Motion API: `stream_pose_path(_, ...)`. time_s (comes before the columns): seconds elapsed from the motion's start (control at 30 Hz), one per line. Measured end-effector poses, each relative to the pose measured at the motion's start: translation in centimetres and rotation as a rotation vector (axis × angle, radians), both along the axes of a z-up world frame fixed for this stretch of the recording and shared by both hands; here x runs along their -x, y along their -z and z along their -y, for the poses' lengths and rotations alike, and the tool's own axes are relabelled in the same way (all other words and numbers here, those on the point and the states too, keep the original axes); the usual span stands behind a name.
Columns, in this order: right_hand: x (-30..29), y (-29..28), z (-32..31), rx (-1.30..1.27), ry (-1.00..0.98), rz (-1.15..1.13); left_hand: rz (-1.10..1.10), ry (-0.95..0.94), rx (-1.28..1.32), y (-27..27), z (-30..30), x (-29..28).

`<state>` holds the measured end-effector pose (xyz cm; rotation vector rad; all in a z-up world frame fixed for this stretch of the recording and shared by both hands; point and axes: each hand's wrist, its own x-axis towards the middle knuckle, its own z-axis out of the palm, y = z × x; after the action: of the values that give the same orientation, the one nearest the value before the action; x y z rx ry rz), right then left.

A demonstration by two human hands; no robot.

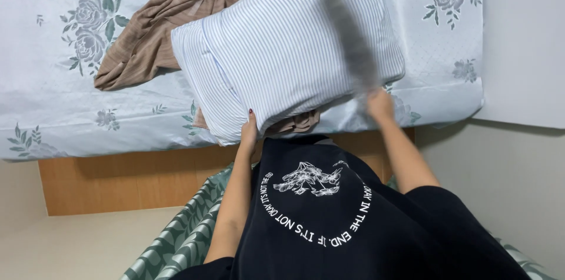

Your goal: Dusting a pillow with a duster and removing the pillowcase to fold it.

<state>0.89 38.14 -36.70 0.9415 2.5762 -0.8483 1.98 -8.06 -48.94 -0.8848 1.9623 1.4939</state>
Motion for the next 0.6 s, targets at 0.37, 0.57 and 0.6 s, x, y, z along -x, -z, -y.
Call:
stream_pose_path(0.37, -4.9, 8.3, -19.3, -0.204, 0.458, -0.393, -0.313, 0.041, 0.172, -1.5, -5.6, -3.8)
stream_pose_path(0.57, -2.0, 9.6, -14.4, -0.064, 0.484, -0.747, -0.555, 0.207, 0.701, -6.0, -10.8, -3.7)
stream_pose_path(0.6, -1.5, 10.6, -14.2, -0.108, 0.470, -0.795, -0.551, 0.192, 0.686, -6.2, -11.6, -3.4)
